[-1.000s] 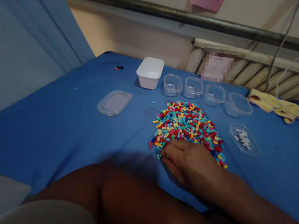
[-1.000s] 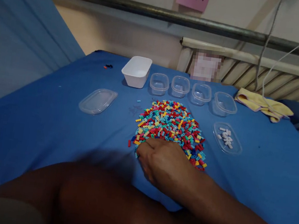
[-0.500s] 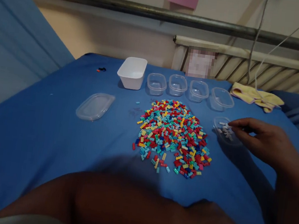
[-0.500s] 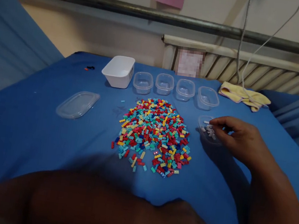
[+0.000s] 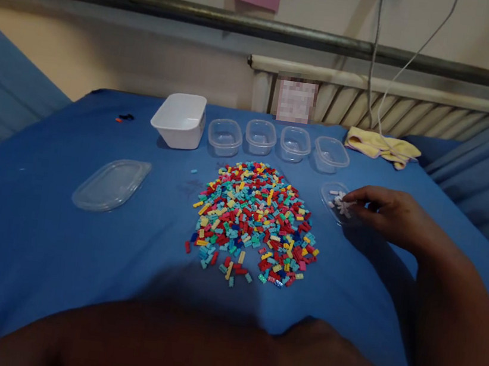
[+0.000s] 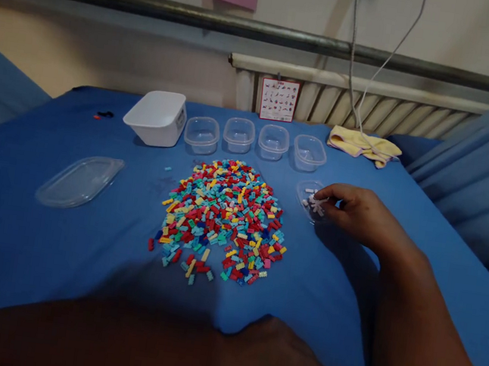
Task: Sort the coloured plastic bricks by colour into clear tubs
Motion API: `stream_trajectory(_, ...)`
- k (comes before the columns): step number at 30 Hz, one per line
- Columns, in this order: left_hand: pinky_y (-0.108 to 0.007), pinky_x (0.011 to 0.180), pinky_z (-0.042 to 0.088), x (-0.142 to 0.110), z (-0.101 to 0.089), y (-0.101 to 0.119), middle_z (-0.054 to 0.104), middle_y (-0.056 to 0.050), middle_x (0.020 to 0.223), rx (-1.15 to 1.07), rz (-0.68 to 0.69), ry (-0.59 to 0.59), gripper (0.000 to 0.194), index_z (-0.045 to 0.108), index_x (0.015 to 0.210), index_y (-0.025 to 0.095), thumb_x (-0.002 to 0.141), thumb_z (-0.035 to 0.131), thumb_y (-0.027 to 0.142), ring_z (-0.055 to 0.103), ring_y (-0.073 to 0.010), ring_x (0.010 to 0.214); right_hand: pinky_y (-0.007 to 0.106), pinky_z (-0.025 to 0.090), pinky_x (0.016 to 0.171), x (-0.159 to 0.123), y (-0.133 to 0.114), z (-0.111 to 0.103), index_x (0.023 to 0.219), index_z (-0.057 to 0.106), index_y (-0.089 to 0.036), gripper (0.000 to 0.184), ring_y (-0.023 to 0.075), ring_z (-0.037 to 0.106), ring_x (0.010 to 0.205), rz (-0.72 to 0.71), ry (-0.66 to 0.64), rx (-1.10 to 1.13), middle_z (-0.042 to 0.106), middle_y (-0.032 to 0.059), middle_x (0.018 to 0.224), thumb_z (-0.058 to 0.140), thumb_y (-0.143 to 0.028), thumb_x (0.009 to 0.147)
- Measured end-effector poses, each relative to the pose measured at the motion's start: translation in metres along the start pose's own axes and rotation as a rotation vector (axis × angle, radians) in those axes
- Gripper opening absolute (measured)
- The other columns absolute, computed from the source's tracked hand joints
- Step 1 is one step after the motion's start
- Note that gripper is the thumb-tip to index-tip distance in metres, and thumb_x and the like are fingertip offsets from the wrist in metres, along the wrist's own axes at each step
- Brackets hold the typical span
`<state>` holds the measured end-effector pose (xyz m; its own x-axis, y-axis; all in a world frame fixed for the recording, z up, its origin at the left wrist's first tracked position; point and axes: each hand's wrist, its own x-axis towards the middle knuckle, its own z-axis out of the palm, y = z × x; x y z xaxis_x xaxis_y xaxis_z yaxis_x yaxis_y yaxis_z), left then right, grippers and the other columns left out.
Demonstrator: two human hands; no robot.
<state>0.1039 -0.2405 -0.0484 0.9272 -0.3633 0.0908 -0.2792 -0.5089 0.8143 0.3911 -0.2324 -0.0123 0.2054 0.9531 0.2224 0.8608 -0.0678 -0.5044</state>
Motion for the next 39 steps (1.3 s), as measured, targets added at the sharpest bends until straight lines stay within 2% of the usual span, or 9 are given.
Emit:
stream_trajectory(4, -0.025, 0.065, 0.057, 0.002, 0.001, -0.004, 0.084, 0.002, 0.104, 0.040, 0.042, -0.044, 0.016, 0.076, 0.109, 0.030, 0.103, 0.061, 0.032, 0.080, -0.0160, 0.088, 0.033, 0.057, 0.064, 0.001, 0.005, 0.001, 0.106, 0.088, -0.025, 0.028, 0.0214, 0.072, 0.068, 0.034, -0.045, 0.023, 0.084, 0.0062, 0.088, 0.071, -0.041, 0.092)
stream_trajectory(8, -0.028, 0.073, 0.060, -0.002, -0.008, -0.001, 0.085, -0.002, 0.117, 0.097, 0.086, -0.069, 0.024, 0.073, 0.122, 0.024, 0.108, 0.057, 0.036, 0.081, -0.0176, 0.101, 0.031, 0.057, 0.064, 0.002, 0.002, 0.005, 0.109, 0.087, -0.025, 0.032, 0.0208, 0.073, 0.071, 0.029, -0.129, 0.083, 0.083, 0.0052, 0.087, 0.074, -0.049, 0.092)
stream_trajectory(16, -0.032, 0.086, 0.064, -0.008, -0.031, 0.014, 0.084, -0.003, 0.126, 0.034, 0.095, -0.088, 0.024, 0.071, 0.115, 0.022, 0.109, 0.051, 0.034, 0.081, -0.0196, 0.114, 0.033, 0.058, 0.070, 0.000, -0.001, -0.003, 0.098, 0.086, -0.026, 0.022, 0.0219, 0.076, 0.075, -0.068, -0.136, -0.028, 0.083, 0.0047, 0.089, 0.073, -0.043, 0.092)
stream_trajectory(19, -0.031, 0.088, 0.064, -0.006, -0.030, 0.014, 0.084, -0.002, 0.122, 0.019, 0.070, -0.089, 0.022, 0.070, 0.109, 0.024, 0.108, 0.050, 0.033, 0.081, -0.0189, 0.114, 0.034, 0.058, 0.071, 0.000, -0.020, 0.001, 0.100, 0.084, -0.026, 0.019, 0.0221, 0.076, 0.078, -0.152, -0.037, -0.018, 0.083, 0.0058, 0.094, 0.071, -0.039, 0.096)
stream_trajectory(22, -0.030, 0.086, 0.064, -0.005, -0.023, 0.011, 0.084, -0.001, 0.117, 0.023, 0.061, -0.087, 0.017, 0.071, 0.107, 0.026, 0.106, 0.055, 0.032, 0.081, -0.0187, 0.110, 0.035, 0.060, 0.080, 0.003, -0.049, 0.019, 0.105, 0.081, -0.025, 0.015, 0.0235, 0.077, 0.089, -0.332, 0.011, 0.026, 0.084, 0.0075, 0.102, 0.068, -0.031, 0.104)
stream_trajectory(26, -0.030, 0.070, 0.061, -0.003, -0.016, 0.006, 0.083, -0.002, 0.113, 0.031, 0.047, -0.101, 0.022, 0.072, 0.110, 0.026, 0.106, 0.054, 0.038, 0.081, -0.0202, 0.105, 0.039, 0.060, 0.091, 0.010, -0.082, 0.055, 0.115, 0.080, -0.022, 0.019, 0.0251, 0.076, 0.101, -0.555, -0.048, 0.048, 0.083, 0.0105, 0.109, 0.061, -0.022, 0.111)
stream_trajectory(29, -0.030, 0.073, 0.061, 0.000, -0.015, 0.005, 0.083, -0.003, 0.112, 0.019, 0.049, -0.110, 0.022, 0.071, 0.107, 0.025, 0.106, 0.053, 0.038, 0.081, -0.0202, 0.104, 0.036, 0.059, 0.087, 0.011, -0.093, 0.072, 0.112, 0.081, -0.021, 0.020, 0.0235, 0.075, 0.099, -0.623, -0.096, 0.056, 0.082, 0.0109, 0.109, 0.062, -0.015, 0.109)
stream_trajectory(34, -0.032, 0.069, 0.062, 0.001, -0.017, 0.006, 0.083, -0.003, 0.109, -0.005, 0.047, -0.112, 0.019, 0.070, 0.098, 0.025, 0.103, 0.056, 0.037, 0.082, -0.0226, 0.103, 0.031, 0.058, 0.079, 0.002, -0.108, 0.076, 0.110, 0.080, -0.021, 0.021, 0.0195, 0.074, 0.091, -0.660, -0.198, 0.173, 0.080, 0.0088, 0.106, 0.061, -0.012, 0.109)
stream_trajectory(39, -0.028, 0.069, 0.062, 0.001, -0.009, 0.000, 0.084, 0.003, 0.106, 0.040, -0.010, 0.028, 0.017, 0.077, 0.091, 0.032, 0.100, 0.064, 0.038, 0.083, -0.0181, 0.095, 0.036, 0.062, 0.093, -0.008, -0.132, 0.077, 0.118, 0.078, -0.020, 0.022, 0.0218, 0.077, 0.105, -0.774, -0.334, 0.283, 0.083, 0.0103, 0.113, 0.059, -0.011, 0.110)
